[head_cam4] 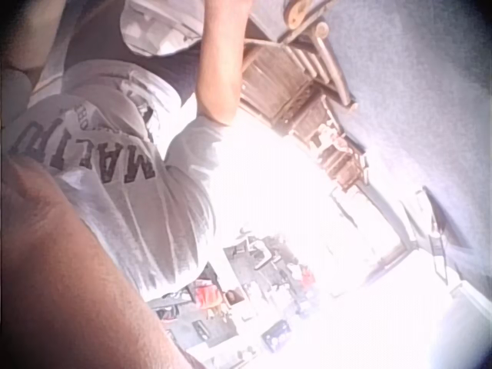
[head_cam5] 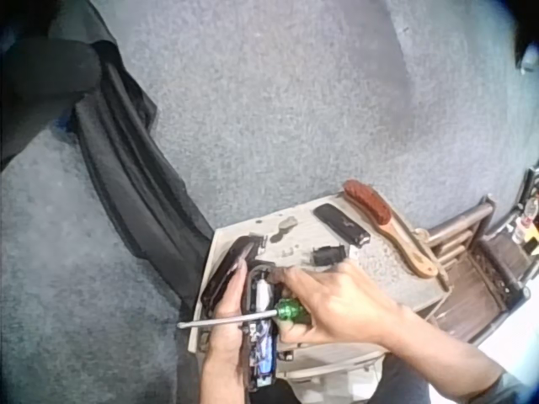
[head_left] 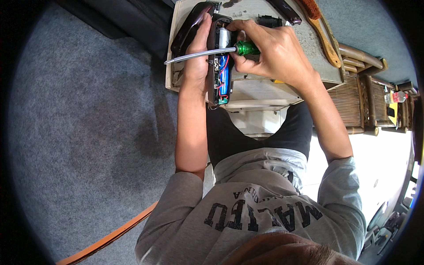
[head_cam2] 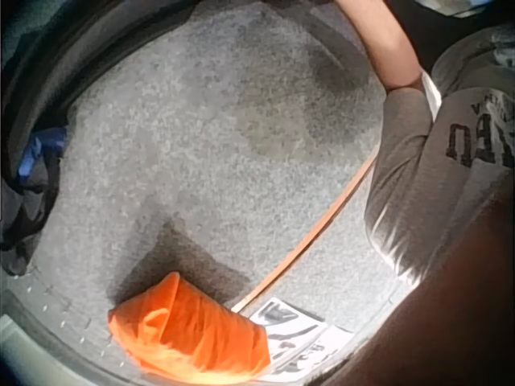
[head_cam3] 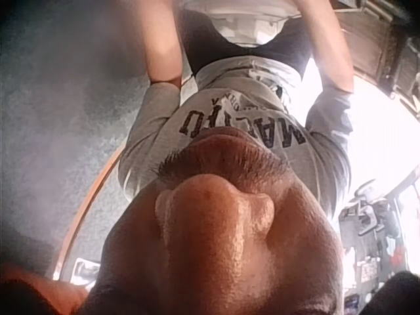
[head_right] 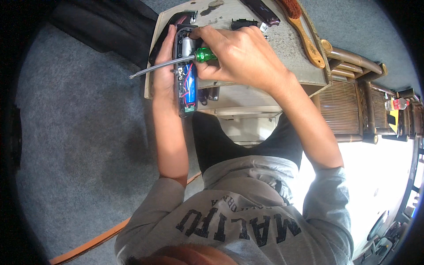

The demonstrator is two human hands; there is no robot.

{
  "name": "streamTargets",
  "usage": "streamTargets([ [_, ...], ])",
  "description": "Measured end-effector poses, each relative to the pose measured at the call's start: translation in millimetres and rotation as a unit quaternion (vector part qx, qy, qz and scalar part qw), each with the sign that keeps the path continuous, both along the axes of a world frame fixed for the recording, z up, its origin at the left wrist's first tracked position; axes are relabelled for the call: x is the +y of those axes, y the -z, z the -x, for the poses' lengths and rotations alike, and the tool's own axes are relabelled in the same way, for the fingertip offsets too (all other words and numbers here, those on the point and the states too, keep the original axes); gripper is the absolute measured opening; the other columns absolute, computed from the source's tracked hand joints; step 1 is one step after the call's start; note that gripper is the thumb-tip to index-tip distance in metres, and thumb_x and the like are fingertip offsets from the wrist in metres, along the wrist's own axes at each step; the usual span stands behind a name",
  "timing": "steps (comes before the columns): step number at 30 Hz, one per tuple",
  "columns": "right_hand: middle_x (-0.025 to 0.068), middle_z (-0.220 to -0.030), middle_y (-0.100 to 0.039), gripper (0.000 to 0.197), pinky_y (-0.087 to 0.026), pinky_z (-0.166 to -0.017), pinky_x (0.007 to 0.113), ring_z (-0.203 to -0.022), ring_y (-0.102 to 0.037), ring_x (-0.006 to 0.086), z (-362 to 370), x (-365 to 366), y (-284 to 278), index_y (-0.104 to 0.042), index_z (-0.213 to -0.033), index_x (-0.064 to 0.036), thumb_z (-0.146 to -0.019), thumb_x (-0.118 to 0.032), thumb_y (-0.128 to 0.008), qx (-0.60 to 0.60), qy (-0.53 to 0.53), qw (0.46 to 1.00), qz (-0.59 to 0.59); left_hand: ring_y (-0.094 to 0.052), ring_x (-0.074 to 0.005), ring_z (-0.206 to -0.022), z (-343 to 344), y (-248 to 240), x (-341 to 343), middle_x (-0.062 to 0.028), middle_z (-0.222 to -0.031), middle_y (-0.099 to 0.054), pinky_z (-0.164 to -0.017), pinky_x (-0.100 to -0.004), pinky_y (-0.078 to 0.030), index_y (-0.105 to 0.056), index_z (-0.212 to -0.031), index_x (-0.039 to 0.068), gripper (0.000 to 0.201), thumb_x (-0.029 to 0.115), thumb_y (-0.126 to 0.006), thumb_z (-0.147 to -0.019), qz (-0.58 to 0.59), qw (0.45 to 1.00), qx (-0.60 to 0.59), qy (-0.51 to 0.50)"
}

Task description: The person disassembles the housing of a pair of hair clippers using a screwdriver and then moves the internal battery and motor components to adjust the wiring.

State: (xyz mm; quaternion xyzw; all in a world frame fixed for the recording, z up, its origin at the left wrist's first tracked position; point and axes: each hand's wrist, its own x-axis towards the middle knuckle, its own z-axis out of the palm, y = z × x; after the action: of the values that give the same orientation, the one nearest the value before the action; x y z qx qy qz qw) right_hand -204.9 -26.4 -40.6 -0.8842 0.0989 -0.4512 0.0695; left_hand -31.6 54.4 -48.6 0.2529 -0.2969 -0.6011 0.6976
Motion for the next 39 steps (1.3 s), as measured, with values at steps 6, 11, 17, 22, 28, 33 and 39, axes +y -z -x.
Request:
streamTargets([
  [6,0.0134,-0.074,-0.071,0.042,-0.055,-0.057,0.041,-0.065,-0.071,0.0345,3,0,2,-0.067,-0.111,-0.0070,-0.079,-0.029,-0.084,-0.003,-0.012,1.000,-0.024,-0.075,-0.0205,-0.102,5,-3,4,-0.0114,-0.113,-0.075,-0.093,-0.0368,-0.062,-0.067,-0.127,0.003,0.043,0.041,-0.055,-0.112,-0.028,0.998,-0.005,-0.053],
  [11,0.0116,-0.069,-0.069,0.045,-0.054,-0.057,0.041,-0.064,-0.071,0.0337,6,2,2,-0.065,-0.118,-0.0114,-0.079,-0.026,-0.083,0.009,-0.048,0.993,-0.109,-0.075,-0.0213,-0.101,8,-10,11,-0.0131,-0.111,-0.074,-0.092,-0.0367,-0.062,-0.066,-0.125,0.001,0.046,0.043,-0.056,-0.110,-0.062,0.996,-0.028,-0.061],
  [17,0.0104,-0.064,-0.066,0.047,-0.053,-0.057,0.042,-0.061,-0.070,0.0327,9,1,4,-0.064,-0.119,-0.0110,-0.078,-0.023,-0.084,0.006,-0.061,0.991,-0.120,-0.074,-0.0164,-0.084,16,-16,12,-0.0070,-0.102,-0.074,-0.070,-0.0305,-0.062,-0.067,-0.124,0.008,0.041,0.045,-0.056,-0.110,-0.074,0.995,-0.043,-0.054],
  [22,0.0119,-0.065,-0.066,0.038,-0.054,-0.058,0.041,-0.063,-0.070,0.0329,11,0,0,-0.066,-0.108,-0.0085,-0.077,-0.021,-0.083,-0.003,-0.068,0.992,-0.106,-0.076,-0.0173,-0.085,18,-17,13,-0.0077,-0.101,-0.075,-0.070,-0.0302,-0.064,-0.069,-0.121,0.006,0.042,0.045,-0.060,-0.109,-0.089,0.991,-0.044,-0.086],
  [28,0.0118,-0.074,-0.069,0.030,-0.056,-0.060,0.042,-0.067,-0.071,0.0333,13,5,-4,-0.067,-0.101,-0.0076,-0.078,-0.019,-0.082,0.021,-0.081,0.995,-0.050,-0.077,-0.0174,-0.086,8,-13,5,-0.0103,-0.103,-0.077,-0.072,-0.0299,-0.065,-0.068,-0.122,0.005,0.048,0.051,-0.058,-0.108,-0.080,0.995,-0.049,-0.042],
  [33,0.0096,-0.079,-0.074,0.035,-0.057,-0.060,0.039,-0.070,-0.075,0.0306,7,3,0,-0.068,-0.113,-0.0104,-0.084,-0.022,-0.084,-0.032,-0.047,0.993,-0.098,-0.075,-0.0165,-0.079,8,-13,7,-0.0081,-0.098,-0.075,-0.066,-0.0294,-0.063,-0.067,-0.124,0.007,0.048,0.051,-0.055,-0.109,-0.052,0.991,-0.093,-0.078],
  [39,0.0081,-0.090,-0.077,0.055,-0.059,-0.065,0.037,-0.074,-0.076,0.0270,5,6,2,-0.068,-0.135,-0.0140,-0.084,-0.021,-0.088,0.000,-0.020,0.994,-0.112,-0.075,-0.0166,-0.081,-7,-7,7,-0.0112,-0.101,-0.073,-0.065,-0.0302,-0.062,-0.067,-0.123,0.003,0.044,0.044,-0.059,-0.108,-0.059,0.997,-0.026,-0.043],
])
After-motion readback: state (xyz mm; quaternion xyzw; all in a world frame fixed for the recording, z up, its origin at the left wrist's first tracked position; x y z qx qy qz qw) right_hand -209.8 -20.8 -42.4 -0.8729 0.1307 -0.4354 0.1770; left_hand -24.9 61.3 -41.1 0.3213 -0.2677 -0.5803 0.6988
